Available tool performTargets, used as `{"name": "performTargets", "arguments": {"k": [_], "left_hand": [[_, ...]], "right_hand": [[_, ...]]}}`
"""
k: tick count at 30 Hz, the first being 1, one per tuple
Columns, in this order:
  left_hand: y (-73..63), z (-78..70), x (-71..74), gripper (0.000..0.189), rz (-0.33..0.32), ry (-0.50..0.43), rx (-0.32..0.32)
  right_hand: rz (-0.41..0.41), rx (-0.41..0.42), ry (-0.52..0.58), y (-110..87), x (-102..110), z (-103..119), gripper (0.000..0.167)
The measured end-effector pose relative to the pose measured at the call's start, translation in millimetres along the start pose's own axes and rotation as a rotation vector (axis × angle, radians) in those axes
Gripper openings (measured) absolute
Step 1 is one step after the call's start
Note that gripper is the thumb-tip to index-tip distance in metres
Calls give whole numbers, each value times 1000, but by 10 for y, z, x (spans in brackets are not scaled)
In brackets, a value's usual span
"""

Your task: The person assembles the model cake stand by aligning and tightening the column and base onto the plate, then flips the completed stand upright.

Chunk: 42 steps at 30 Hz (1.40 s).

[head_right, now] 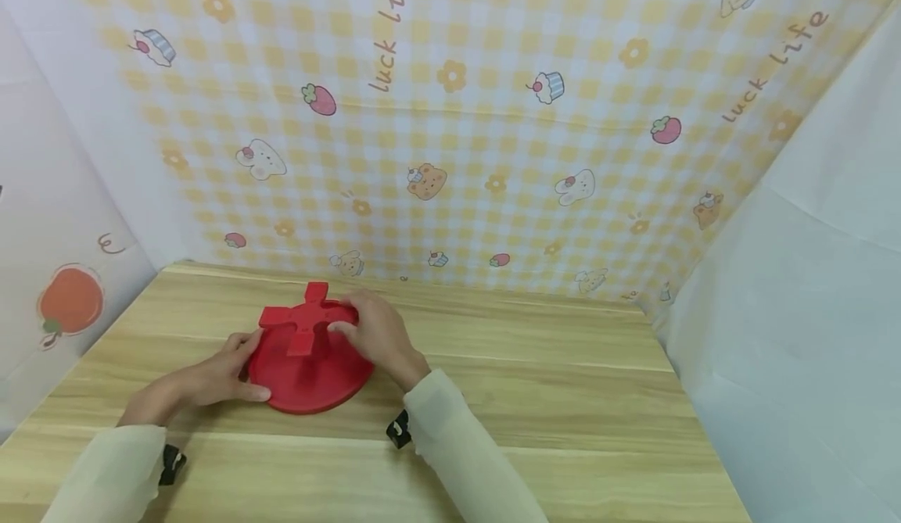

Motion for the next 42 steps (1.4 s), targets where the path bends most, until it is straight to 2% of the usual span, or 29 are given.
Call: {"name": "performTargets", "arguments": {"k": [11,18,24,42], "left_hand": [[37,22,-56,121,6,7,3],[33,13,-46,123,9,13,29],[22,17,-42,123,16,16,44],[62,-37,-9,124,-6,23,15]], "right_hand": [[-52,-43,-21,-107,-74,-18,42],[-112,-8,-41,-145,-82,10,42],[-121,1,-50,-154,-95,30,42],[-194,-43,-54,-148,-93,34,40]]}}
Point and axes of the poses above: each hand's wrist, its own y-axis towards the middle knuckle, its own x-axis out of the back of the hand, z = x × y, the point moved 7 cm from there along y, towards the middle knuckle, and after that the axes turned 5 degrees about z, right-handed, at the moved point
